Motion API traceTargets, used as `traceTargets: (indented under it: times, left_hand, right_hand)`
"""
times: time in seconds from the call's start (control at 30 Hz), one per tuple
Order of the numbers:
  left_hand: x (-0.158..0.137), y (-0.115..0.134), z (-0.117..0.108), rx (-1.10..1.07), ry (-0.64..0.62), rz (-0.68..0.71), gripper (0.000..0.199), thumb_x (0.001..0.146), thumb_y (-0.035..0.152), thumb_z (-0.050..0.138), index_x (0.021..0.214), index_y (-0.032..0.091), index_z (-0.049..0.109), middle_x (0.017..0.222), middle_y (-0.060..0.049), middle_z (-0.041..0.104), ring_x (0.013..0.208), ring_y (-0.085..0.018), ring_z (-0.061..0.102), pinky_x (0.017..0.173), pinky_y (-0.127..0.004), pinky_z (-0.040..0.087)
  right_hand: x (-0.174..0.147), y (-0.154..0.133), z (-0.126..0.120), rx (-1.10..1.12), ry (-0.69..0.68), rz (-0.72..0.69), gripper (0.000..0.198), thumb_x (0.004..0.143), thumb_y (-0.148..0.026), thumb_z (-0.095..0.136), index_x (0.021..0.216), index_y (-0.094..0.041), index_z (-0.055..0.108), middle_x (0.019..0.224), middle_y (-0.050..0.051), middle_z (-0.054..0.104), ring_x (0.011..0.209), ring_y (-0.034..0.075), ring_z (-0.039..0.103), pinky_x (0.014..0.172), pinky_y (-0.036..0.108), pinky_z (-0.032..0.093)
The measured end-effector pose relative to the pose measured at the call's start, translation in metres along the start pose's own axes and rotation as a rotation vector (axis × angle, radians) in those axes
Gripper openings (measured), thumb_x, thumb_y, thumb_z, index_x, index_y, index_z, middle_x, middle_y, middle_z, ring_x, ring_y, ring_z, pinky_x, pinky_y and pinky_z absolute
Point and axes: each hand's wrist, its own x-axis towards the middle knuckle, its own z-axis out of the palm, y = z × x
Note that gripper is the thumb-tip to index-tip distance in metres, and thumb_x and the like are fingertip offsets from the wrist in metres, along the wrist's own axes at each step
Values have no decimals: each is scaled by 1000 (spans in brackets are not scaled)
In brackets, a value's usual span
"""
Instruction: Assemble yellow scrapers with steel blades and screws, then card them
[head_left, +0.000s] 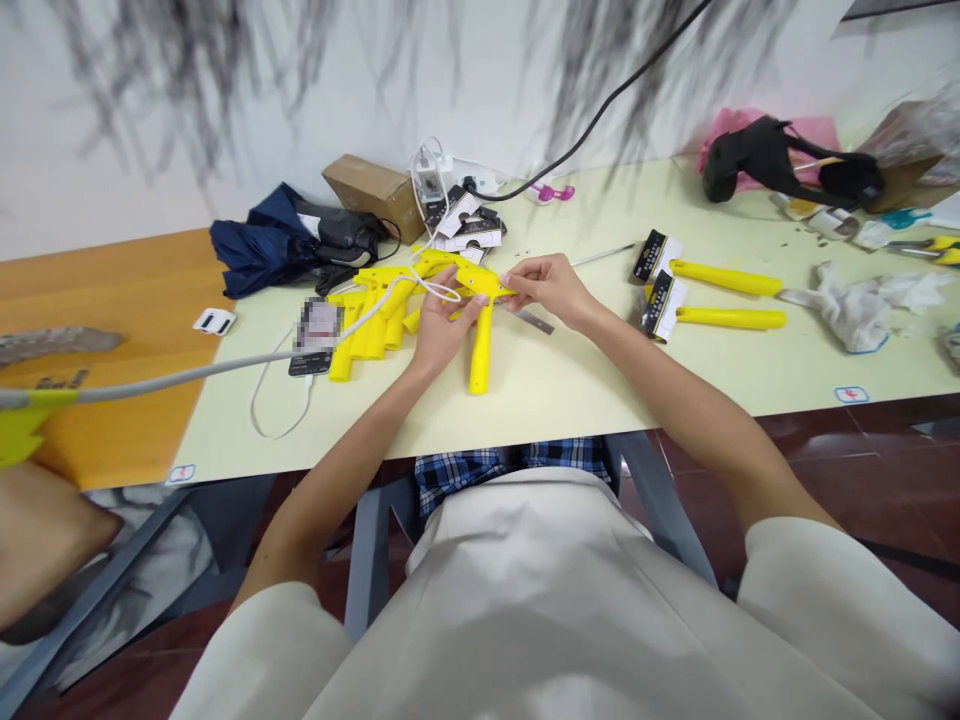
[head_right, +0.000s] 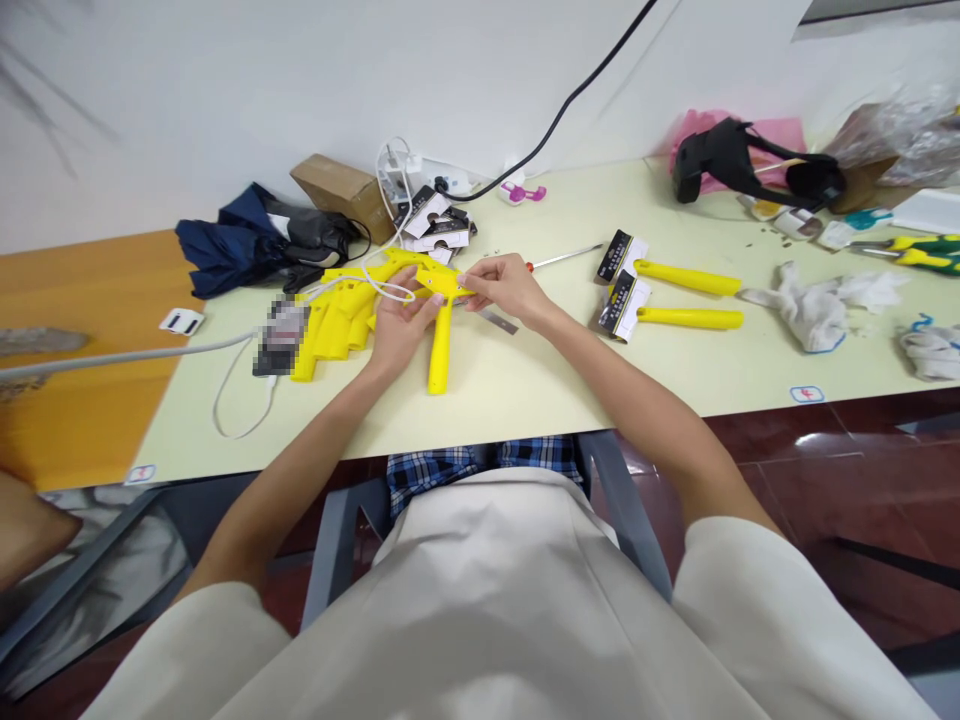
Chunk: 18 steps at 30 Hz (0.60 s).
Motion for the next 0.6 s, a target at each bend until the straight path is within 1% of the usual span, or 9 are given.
traceTargets:
  times: [0.07,0.17,0.27,0.33,0.37,0.4,0.47,0.53,0.6]
  left_hand:
    - [-2,5,3,132,-4,92,65,85,49,97,142,33,71,156,-11,66,137,-28,72,102,-35,68]
    - [1,16,7,303,-90,218,68,85,50,96,146,33,72,166,-13,59,162,-36,51,119,-46,61]
    - [11,24,15,457,-169,345,59,87,49,94,141,32,77,173,-11,55,173,-39,34,139,-56,39]
    - [18,25,22,534,-205,393,51,92,48,89,139,31,79,176,-11,53,174,-39,32,143,-58,28]
    - [21,24,26,554,-217,401,48,95,47,86,139,31,79,177,-11,52,174,-39,32,143,-58,28]
    - [23,23,29,560,-225,399,46,97,46,83,140,30,79,178,-11,52,174,-39,33,142,-59,30]
    - [27,20,36,534,-225,377,44,99,42,81,141,31,78,179,-11,51,172,-39,36,137,-58,39]
    - [28,18,41,481,-204,349,46,97,36,82,142,33,78,177,-11,54,170,-38,41,132,-56,47]
    - [29,18,44,446,-187,331,51,93,28,82,143,35,78,175,-11,56,168,-37,46,129,-54,49]
  right_hand:
    - [0,-3,-2,0,58,-29,43,76,-52,106,81,-16,85,76,7,83,61,19,77,60,29,71]
    - [0,-7,-3,11,125,-66,44,74,-56,105,80,-18,83,73,5,81,60,19,76,60,31,70]
    - [-1,-9,-2,45,184,-106,47,71,-59,106,79,-18,83,71,4,80,61,17,75,60,27,67]
    - [0,-8,-3,59,228,-139,47,72,-59,104,78,-19,82,74,4,80,61,16,74,59,24,65]
    - [0,-7,-4,61,251,-149,46,73,-59,103,79,-19,82,75,4,81,61,15,74,58,24,64]
    - [0,-6,-4,59,273,-152,44,75,-59,102,79,-19,82,76,4,81,61,15,75,58,24,64]
    - [1,-4,-6,57,312,-148,41,78,-57,99,81,-20,82,77,4,81,61,15,75,58,24,64]
    - [1,-4,-8,58,339,-144,40,80,-57,97,82,-20,81,78,4,82,61,15,76,58,24,64]
    - [0,-5,-8,61,358,-146,43,80,-60,97,84,-20,81,79,4,82,62,16,77,57,24,64]
